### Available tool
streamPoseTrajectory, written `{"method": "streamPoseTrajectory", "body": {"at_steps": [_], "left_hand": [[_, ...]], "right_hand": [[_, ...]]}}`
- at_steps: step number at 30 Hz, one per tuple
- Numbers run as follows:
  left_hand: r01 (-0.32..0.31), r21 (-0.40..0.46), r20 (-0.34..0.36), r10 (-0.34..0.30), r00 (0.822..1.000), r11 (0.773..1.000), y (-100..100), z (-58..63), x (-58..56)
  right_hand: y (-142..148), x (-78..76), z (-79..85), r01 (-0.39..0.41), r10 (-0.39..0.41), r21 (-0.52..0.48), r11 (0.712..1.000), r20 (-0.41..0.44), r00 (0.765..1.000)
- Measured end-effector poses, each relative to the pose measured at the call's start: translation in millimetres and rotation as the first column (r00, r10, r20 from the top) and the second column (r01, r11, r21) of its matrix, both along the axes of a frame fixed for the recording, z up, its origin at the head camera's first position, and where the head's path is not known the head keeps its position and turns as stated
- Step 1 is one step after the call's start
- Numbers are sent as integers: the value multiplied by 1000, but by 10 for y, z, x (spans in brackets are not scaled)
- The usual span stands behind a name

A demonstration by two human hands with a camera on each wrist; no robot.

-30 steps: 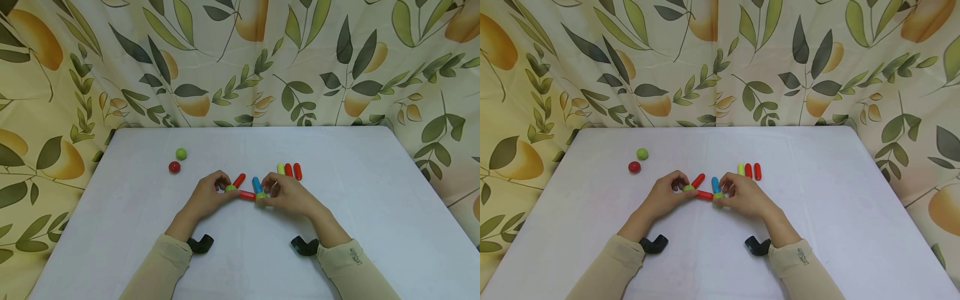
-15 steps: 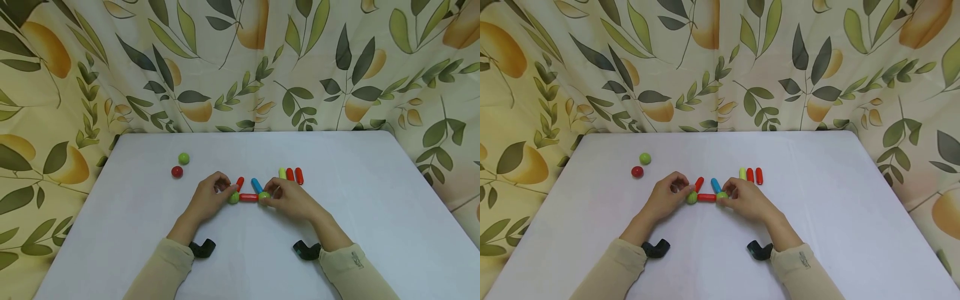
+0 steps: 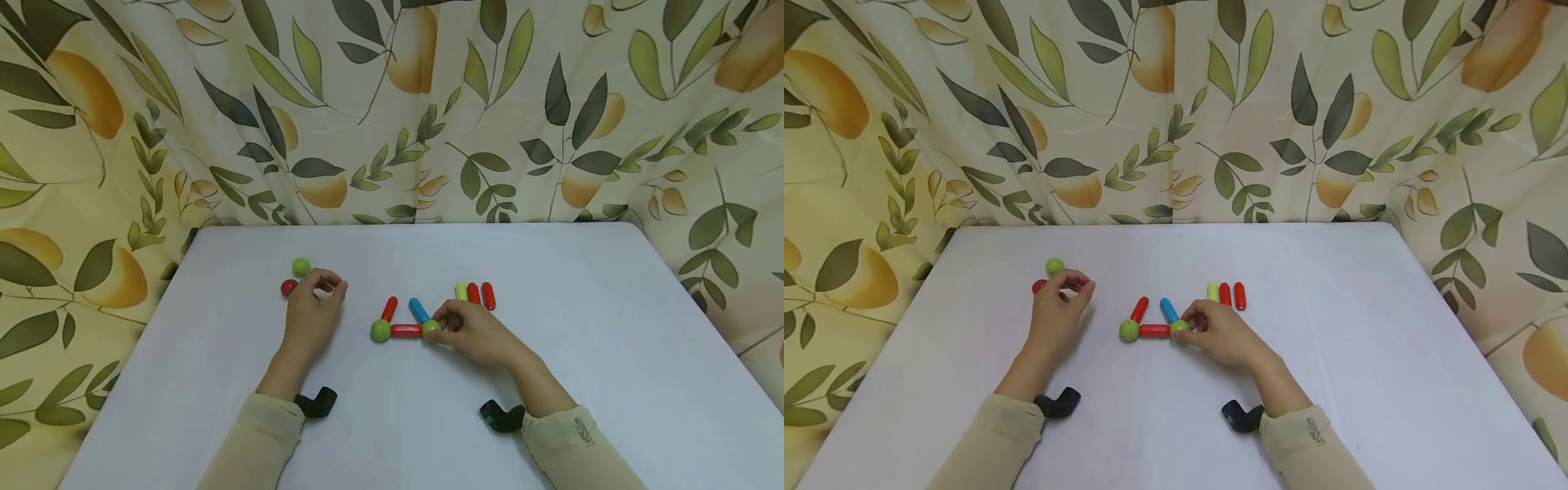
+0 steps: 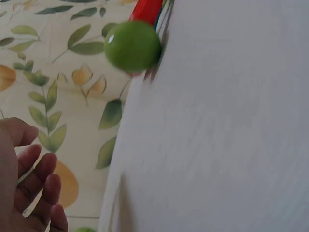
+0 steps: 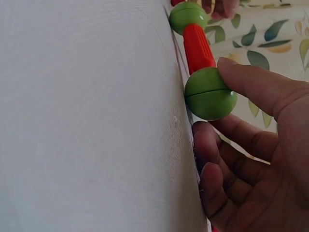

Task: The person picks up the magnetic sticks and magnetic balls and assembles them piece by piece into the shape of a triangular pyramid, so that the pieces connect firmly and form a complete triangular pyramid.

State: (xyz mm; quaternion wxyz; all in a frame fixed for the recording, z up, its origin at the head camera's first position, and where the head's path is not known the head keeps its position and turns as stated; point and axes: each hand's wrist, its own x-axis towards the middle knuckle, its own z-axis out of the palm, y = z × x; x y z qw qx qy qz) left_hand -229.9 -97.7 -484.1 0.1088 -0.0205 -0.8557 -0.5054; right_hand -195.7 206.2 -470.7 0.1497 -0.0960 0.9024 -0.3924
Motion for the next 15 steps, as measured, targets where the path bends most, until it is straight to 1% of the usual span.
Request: {"method": "streamPoseTrajectory", "body": {"at_steps": [2, 4, 7, 8, 10, 12, 15], "left_hand": [[-34, -9, -30, 33, 999, 999, -67, 21, -24], [-77, -19, -76, 75, 994, 997, -140, 38, -49], [-170, -23, -144, 165, 976, 985, -242, 50, -88], [-204, -19, -150, 199, 968, 979, -272, 48, -100], [-266, -11, -135, 262, 955, 964, -319, 39, -118], [-305, -7, -83, 304, 949, 952, -351, 22, -132], [-322, -22, 16, 322, 947, 947, -377, -17, -151]], "right_hand": [[1, 3, -7, -2, 2, -2, 1000, 6, 1000], [1, 2, -11, -5, 5, -7, 1000, 10, 1000], [5, 0, -9, -17, 17, -14, 1000, 6, 1000], [9, -3, -10, -21, 21, -16, 1000, 3, 1000], [15, -9, -12, -25, 25, -16, 1000, 0, 1000], [23, -16, -16, -27, 26, -16, 1000, -2, 1000], [30, -25, -21, -23, 23, -16, 1000, 0, 1000]]}}
